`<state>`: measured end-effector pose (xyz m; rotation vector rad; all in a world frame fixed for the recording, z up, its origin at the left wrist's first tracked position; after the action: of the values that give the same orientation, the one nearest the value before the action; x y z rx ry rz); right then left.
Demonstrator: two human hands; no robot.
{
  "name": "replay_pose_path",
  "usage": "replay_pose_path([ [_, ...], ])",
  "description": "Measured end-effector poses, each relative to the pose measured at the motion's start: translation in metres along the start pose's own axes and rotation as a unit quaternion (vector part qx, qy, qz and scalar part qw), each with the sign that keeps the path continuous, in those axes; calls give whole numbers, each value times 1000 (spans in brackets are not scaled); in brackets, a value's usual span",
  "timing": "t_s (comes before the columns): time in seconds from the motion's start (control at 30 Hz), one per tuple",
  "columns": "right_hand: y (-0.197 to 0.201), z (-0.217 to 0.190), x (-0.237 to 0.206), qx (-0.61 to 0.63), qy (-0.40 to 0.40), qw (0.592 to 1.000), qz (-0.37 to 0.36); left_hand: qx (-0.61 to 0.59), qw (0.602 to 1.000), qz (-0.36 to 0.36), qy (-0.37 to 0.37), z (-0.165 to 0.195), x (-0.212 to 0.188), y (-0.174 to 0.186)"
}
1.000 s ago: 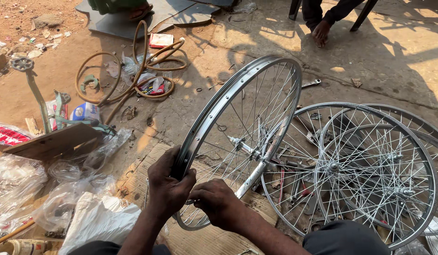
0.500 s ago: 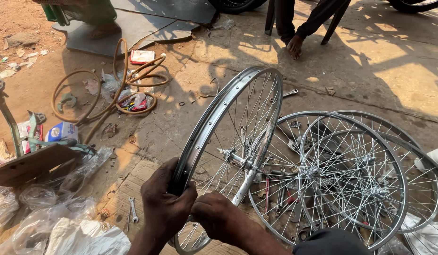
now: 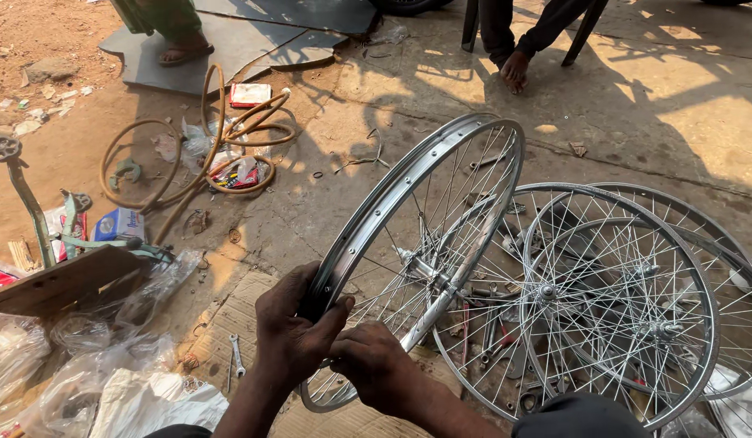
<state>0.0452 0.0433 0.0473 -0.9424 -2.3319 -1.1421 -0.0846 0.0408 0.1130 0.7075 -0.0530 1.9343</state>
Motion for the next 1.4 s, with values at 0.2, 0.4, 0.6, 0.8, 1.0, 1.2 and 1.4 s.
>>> replay_pose_path([
  [0.2, -21, 18, 14, 82, -109, 988, -69, -32, 999, -8, 22, -7, 6, 0],
  [0.4, -29, 31, 4, 54, -147, 985, -69, -46, 998, 8, 45, -21, 9, 7],
  [0.6, -33, 27, -1, 76, -114, 990, -23, -49, 998, 21, 44, -33, 5, 13],
  [0.8, -39, 26, -12, 81, -139, 987, 17, -26, 999, 31, 14, -30, -5, 15],
  [1.0, -44, 14, -16, -1, -48, 998, -32, -3, 998, 30, 55, -37, -9, 25],
  [1.2, -34, 22, -3, 68, -105, 976, -177, 55, 995, 30, 76, -38, -3, 25],
  [1.4, -53, 41, 1, 80, -239, 952, -175, 96, 991, 83, 46, -28, -4, 28],
])
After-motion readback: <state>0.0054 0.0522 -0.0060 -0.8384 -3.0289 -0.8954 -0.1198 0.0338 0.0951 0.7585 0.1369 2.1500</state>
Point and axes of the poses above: each hand's wrist, its own x-axis towards the middle knuckle, its own y-axis out of the back of the hand, z = x × y, the point moved 8 cm from there along x, towards the middle knuckle
